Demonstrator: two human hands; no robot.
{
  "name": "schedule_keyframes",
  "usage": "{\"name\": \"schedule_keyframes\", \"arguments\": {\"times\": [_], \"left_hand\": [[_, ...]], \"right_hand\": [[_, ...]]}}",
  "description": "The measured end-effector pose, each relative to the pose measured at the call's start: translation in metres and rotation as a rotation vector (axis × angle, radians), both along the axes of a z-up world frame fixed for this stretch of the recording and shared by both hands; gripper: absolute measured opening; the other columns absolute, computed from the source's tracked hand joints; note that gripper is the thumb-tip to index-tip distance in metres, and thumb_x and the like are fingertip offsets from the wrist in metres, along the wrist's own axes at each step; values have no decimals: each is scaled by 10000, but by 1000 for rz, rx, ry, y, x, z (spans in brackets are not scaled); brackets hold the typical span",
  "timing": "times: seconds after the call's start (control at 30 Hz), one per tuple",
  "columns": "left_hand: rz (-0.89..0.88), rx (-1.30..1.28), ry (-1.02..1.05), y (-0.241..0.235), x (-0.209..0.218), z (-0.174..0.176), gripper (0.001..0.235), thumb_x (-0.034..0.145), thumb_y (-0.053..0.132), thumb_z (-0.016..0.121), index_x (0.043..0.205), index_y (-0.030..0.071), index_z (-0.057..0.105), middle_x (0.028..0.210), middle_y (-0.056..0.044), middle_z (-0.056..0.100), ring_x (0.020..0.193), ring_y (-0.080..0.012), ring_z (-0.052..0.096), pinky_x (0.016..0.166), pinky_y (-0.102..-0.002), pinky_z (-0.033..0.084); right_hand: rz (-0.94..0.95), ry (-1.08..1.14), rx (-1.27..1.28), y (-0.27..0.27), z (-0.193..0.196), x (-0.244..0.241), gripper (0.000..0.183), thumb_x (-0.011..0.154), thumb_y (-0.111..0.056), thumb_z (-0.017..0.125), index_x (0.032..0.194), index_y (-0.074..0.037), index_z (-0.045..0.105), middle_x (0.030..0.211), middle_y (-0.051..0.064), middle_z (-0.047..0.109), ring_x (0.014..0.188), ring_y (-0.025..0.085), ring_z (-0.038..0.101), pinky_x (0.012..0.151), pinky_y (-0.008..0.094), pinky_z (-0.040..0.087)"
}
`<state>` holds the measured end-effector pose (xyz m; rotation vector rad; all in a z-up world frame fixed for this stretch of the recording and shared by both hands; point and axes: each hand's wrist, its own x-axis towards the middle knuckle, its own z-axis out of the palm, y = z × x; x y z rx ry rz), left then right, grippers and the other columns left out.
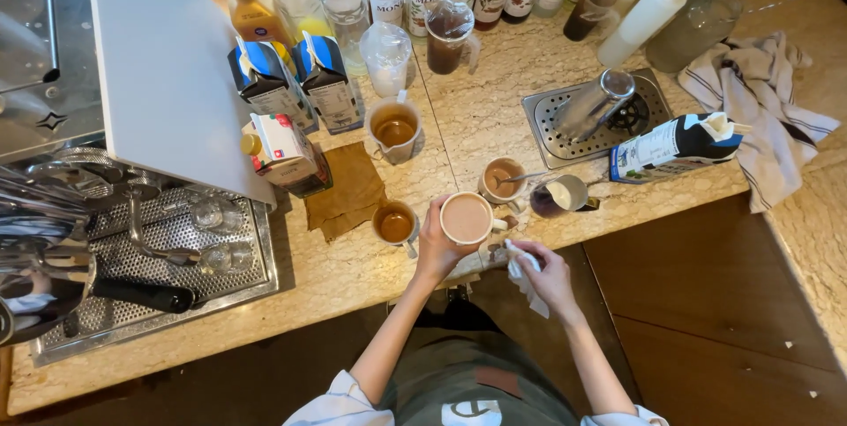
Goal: Preparing and cleaning a coffee cup at a counter before serving.
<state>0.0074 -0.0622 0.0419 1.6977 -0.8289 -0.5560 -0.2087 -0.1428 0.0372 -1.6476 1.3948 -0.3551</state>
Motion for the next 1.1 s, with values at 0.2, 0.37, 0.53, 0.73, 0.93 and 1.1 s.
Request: {"name": "schedule_keyframes", "arguments": {"times": [0.2,0.37,0.53,0.73,0.93,1.1], "left_hand": [[83,30,122,-10,-2,-4,925,543,327,955,1341,234,495,1338,-118,625,1262,-426,585,1071,-590,457],[160,-11,134,-18,-1,-28,956,505,280,955,1344,194,504,1344,-165,617,1283,-466,555,1097,-596,431],[220,10,174,-23,0,-33,968,511,286,973,1358,212,509,1351,-140,618,1302,-436,553,1118,-581,420],[290,27,178,-32,4,-44,973,520,256,971,1371,217,502,1350,-141,622,1308,-414,552,1123,-556,418],[337,-18,188,-41,8,-47,979,519,243,979,1369,187,497,1344,-180,614,1310,-437,543,1117,-564,412],[366,7,155,-48,10,-63,1014,504,258,990,1383,208,488,1360,-159,610,1316,-408,549,1129,-534,412]], "right_hand": [[-102,-360,121,-30,-37,-15,315,881,-155,795,1190,-106,767,1023,77,754,938,132,625,887,323,544],[-60,-371,176,-40,-39,-12,326,882,-173,802,1197,-97,771,1046,116,762,939,147,652,862,326,568],[31,-350,142,-49,-44,-9,327,863,-194,829,1173,-103,780,1068,132,760,1000,174,664,901,359,565],[137,-365,132,-51,-26,5,298,858,-174,833,1136,-75,793,1017,123,762,985,167,676,925,349,553],[210,-354,134,-57,-22,11,269,859,-167,826,1117,-93,808,1005,110,773,980,160,694,933,340,554],[241,-358,149,-54,-2,17,256,866,-141,810,1110,-62,810,1006,141,764,990,182,688,953,355,546]]}}
